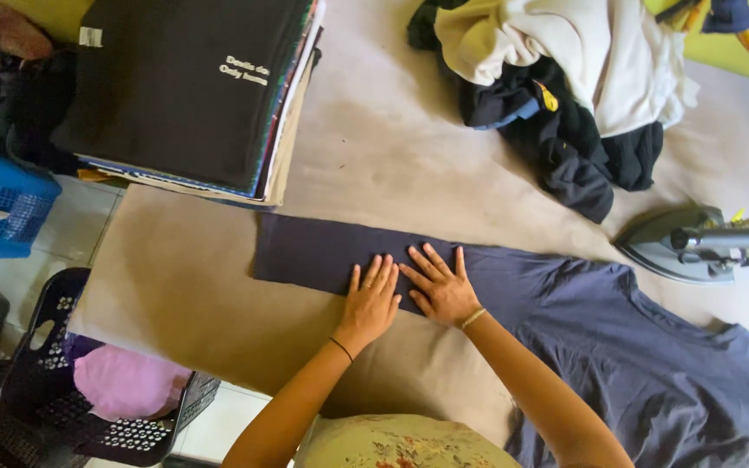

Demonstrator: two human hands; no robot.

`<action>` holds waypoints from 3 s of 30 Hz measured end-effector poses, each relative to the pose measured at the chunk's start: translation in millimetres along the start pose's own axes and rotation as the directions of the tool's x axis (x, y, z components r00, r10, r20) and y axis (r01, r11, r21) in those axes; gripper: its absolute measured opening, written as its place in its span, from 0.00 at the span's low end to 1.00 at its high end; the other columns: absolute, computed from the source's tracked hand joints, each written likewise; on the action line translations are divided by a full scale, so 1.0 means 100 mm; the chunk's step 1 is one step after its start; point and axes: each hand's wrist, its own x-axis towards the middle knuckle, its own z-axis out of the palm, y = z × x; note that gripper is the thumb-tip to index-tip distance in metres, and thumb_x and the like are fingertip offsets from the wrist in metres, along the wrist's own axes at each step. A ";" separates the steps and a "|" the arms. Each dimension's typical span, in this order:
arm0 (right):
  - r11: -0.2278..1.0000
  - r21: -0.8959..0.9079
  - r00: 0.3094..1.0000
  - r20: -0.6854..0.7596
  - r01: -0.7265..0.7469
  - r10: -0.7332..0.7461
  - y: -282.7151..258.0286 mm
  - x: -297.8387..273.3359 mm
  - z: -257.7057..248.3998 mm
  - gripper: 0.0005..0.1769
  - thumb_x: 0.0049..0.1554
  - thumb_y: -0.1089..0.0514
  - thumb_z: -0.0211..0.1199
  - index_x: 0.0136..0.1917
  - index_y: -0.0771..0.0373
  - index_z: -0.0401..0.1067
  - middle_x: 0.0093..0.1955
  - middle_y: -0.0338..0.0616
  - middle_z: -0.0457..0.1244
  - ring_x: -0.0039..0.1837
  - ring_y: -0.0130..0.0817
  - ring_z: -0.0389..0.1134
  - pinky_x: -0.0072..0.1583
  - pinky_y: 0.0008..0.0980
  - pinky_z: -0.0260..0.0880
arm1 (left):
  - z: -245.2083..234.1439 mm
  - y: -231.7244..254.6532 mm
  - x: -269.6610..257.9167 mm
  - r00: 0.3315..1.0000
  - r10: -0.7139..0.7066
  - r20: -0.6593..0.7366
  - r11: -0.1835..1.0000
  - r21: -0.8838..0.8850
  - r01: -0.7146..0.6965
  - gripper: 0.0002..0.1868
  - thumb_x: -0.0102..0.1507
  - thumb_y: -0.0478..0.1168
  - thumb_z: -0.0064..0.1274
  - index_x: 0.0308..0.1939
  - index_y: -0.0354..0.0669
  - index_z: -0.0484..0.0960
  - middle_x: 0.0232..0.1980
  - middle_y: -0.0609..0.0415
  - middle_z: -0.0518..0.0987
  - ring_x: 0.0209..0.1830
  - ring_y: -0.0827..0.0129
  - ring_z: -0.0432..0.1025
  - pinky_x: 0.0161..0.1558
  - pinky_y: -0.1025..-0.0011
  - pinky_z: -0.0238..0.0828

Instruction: Ironing and folding a long-sleeved dark shirt on a padded surface.

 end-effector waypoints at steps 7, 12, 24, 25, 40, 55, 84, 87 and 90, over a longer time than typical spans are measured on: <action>0.983 0.010 0.982 0.041 -0.186 0.185 0.05 0.23 -0.37 0.44 0.48 0.34 0.66 0.74 0.48 0.64 0.81 0.47 0.50 0.81 0.49 0.45 0.67 0.83 0.35 | -0.20 -0.10 0.05 0.975 -0.219 -0.025 0.974 0.055 0.220 0.41 0.64 0.57 0.49 0.74 0.33 0.62 0.79 0.38 0.57 0.79 0.48 0.49 0.72 0.37 0.39; 0.895 0.244 0.926 0.042 -0.373 0.375 0.47 0.63 0.16 0.24 0.63 0.35 0.58 0.61 0.51 0.74 0.65 0.45 0.68 0.70 0.48 0.67 0.70 0.53 0.67 | -0.06 0.03 -0.18 0.962 -0.249 -0.111 0.964 0.063 0.257 0.40 0.66 0.58 0.48 0.73 0.30 0.63 0.80 0.37 0.57 0.81 0.47 0.49 0.73 0.36 0.39; 0.924 0.169 0.837 0.501 -0.343 0.219 0.37 1.57 0.33 0.16 0.56 0.46 0.58 0.47 0.57 0.78 0.52 0.54 0.70 0.58 0.58 0.70 0.57 0.54 0.71 | 0.01 0.17 -0.10 0.921 -0.351 -0.171 0.928 0.070 0.367 0.38 0.65 0.56 0.49 0.72 0.34 0.65 0.80 0.41 0.58 0.81 0.45 0.48 0.72 0.32 0.39; 0.928 0.149 0.836 0.500 -0.341 0.227 0.38 1.56 0.39 0.15 0.59 0.48 0.55 0.48 0.58 0.77 0.52 0.57 0.70 0.57 0.60 0.70 0.57 0.54 0.70 | 0.00 0.17 -0.10 0.923 -0.360 -0.136 0.925 0.073 0.372 0.39 0.65 0.56 0.49 0.73 0.35 0.64 0.80 0.42 0.56 0.81 0.45 0.48 0.72 0.31 0.38; 0.974 -0.226 0.983 -0.173 0.019 -0.059 0.28 1.23 0.52 0.06 0.60 0.53 0.60 0.48 0.55 0.69 0.43 0.41 0.65 0.49 0.41 0.68 0.52 0.46 0.63 | -0.33 0.19 0.12 0.892 -0.451 0.026 0.891 0.081 0.447 0.36 0.63 0.55 0.49 0.73 0.50 0.66 0.79 0.46 0.57 0.80 0.46 0.47 0.71 0.30 0.38; 0.915 -0.102 0.917 0.049 -0.389 0.395 0.99 -0.82 -0.52 0.47 0.49 0.32 0.65 0.77 0.45 0.57 0.84 0.46 0.43 0.83 0.47 0.40 0.69 0.81 0.34 | -0.59 -1.16 0.08 0.827 -0.553 -0.100 0.802 0.205 0.561 0.42 0.65 0.67 0.44 0.78 0.52 0.61 0.82 0.43 0.51 0.81 0.42 0.43 0.69 0.25 0.33; 0.791 -0.437 0.904 -0.221 -0.428 0.366 3.33 -1.87 -2.10 0.44 0.43 0.23 0.68 0.60 0.56 0.76 0.53 0.47 0.69 0.54 0.45 0.70 0.58 0.48 0.65 | 0.35 1.09 0.17 0.997 0.037 0.065 0.991 0.129 -0.045 0.39 0.67 0.57 0.49 0.77 0.38 0.63 0.83 0.45 0.57 0.84 0.52 0.51 0.78 0.41 0.40; 0.736 -0.491 0.825 0.059 -0.467 0.562 3.71 -1.85 -2.15 0.44 0.40 0.16 0.63 0.50 0.55 0.79 0.42 0.43 0.71 0.49 0.41 0.74 0.59 0.42 0.70 | 0.36 1.12 -0.08 0.996 0.078 0.044 0.997 -0.020 -0.077 0.35 0.66 0.52 0.50 0.73 0.37 0.66 0.80 0.42 0.60 0.81 0.50 0.53 0.76 0.39 0.41; 0.720 -0.423 0.713 0.211 -0.550 0.668 3.80 -1.65 -2.17 0.45 0.42 0.14 0.61 0.45 0.56 0.82 0.39 0.47 0.71 0.47 0.46 0.75 0.56 0.43 0.72 | 0.14 1.20 -0.02 0.999 0.028 0.030 0.999 -0.042 -0.026 0.35 0.65 0.53 0.50 0.71 0.37 0.68 0.78 0.44 0.61 0.79 0.47 0.54 0.72 0.36 0.43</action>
